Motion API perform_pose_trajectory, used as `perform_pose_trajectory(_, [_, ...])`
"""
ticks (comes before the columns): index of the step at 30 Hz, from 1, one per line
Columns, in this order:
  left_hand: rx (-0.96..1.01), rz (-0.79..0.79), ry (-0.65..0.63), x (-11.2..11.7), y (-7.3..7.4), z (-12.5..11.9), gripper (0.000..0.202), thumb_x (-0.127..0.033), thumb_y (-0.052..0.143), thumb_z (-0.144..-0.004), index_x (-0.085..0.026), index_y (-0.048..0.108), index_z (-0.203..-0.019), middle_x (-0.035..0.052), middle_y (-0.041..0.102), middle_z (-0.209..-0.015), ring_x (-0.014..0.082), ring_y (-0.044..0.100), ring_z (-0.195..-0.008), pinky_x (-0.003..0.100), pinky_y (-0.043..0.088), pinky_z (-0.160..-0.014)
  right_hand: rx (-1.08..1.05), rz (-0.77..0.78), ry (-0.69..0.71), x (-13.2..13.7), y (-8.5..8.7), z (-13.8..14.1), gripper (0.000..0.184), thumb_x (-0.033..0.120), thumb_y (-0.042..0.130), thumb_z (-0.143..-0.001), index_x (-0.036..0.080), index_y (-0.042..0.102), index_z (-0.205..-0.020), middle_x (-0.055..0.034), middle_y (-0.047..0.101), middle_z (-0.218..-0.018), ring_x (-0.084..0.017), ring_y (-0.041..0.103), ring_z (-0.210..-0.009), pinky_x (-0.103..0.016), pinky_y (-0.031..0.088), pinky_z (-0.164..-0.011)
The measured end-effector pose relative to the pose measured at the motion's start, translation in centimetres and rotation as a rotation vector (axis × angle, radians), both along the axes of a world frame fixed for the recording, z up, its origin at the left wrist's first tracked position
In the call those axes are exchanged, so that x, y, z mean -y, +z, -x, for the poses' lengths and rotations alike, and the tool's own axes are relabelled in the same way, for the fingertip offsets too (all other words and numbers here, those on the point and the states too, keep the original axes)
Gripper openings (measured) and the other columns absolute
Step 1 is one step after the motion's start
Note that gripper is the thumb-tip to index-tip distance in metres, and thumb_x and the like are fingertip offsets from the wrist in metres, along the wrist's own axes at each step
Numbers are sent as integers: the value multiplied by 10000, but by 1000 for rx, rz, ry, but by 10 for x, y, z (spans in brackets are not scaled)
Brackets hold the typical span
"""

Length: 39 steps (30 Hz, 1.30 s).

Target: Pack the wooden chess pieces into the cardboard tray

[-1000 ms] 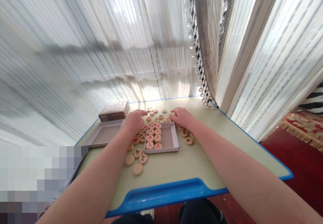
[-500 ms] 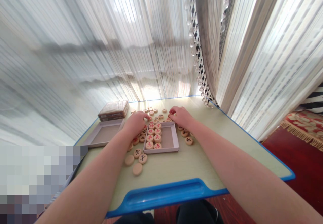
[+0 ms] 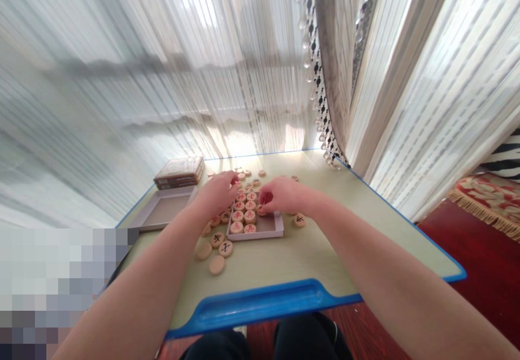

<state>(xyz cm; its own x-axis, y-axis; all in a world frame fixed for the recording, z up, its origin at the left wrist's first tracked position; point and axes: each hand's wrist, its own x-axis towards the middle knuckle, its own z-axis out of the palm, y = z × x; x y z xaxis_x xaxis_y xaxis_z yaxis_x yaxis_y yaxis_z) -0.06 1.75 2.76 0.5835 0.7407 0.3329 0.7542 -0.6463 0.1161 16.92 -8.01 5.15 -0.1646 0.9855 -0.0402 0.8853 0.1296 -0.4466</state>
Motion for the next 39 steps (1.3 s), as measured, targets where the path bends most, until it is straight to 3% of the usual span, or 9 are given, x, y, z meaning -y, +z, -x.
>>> perform_pose_trajectory(6, [-31, 37, 4, 9, 5, -2, 233, -230, 381, -803, -197, 577, -925, 67, 650, -930, 217, 582, -849, 316, 460, -711, 133, -114, 24, -6, -7, -3, 186, 385, 641, -676, 259, 715, -790, -43, 677, -851, -238, 551, -977, -319, 446, -786])
perform_pose_trajectory(10, [-69, 6, -44, 6, 2, 0, 242, -228, 367, -798, -196, 606, -821, 63, 651, -860, 209, 578, -826, 312, 457, -720, 177, -135, 26, -9, -13, -5, 210, 391, 611, -685, 262, 718, -810, -43, 679, -838, -243, 544, -981, -326, 442, -804])
perform_pose_trajectory(15, [-52, -33, -59, 3, -2, 2, 257, -225, 381, -785, -202, 634, -823, 53, 657, -879, 198, 573, -854, 296, 456, -760, 215, -152, 98, -6, -11, -3, 217, 331, 586, -681, 250, 706, -843, -22, 687, -828, -232, 547, -972, -309, 426, -831])
perform_pose_trajectory(29, [-67, 7, -42, 4, 0, 1, 252, -231, 406, -779, -214, 650, -838, 44, 658, -897, 188, 570, -873, 281, 457, -787, 222, -181, 160, 6, -3, -3, 111, 314, 636, -610, 222, 657, -668, -41, 641, -788, -239, 531, -903, -322, 434, -731])
perform_pose_trajectory(33, [-69, 16, -40, 4, 1, 1, 248, -233, 405, -788, -216, 647, -840, 42, 659, -897, 184, 572, -881, 280, 455, -790, 190, -116, 190, 9, 0, -4, 190, 398, 663, -604, 231, 664, -694, -39, 631, -741, -241, 528, -882, -312, 436, -676])
perform_pose_trajectory(39, [-68, 23, -44, 6, 1, 1, 247, -239, 409, -780, -208, 648, -833, 51, 654, -881, 187, 573, -866, 284, 456, -780, 183, -94, 212, 8, -4, -1, 126, 360, 638, -631, 251, 673, -684, -17, 649, -711, -218, 538, -844, -286, 428, -652])
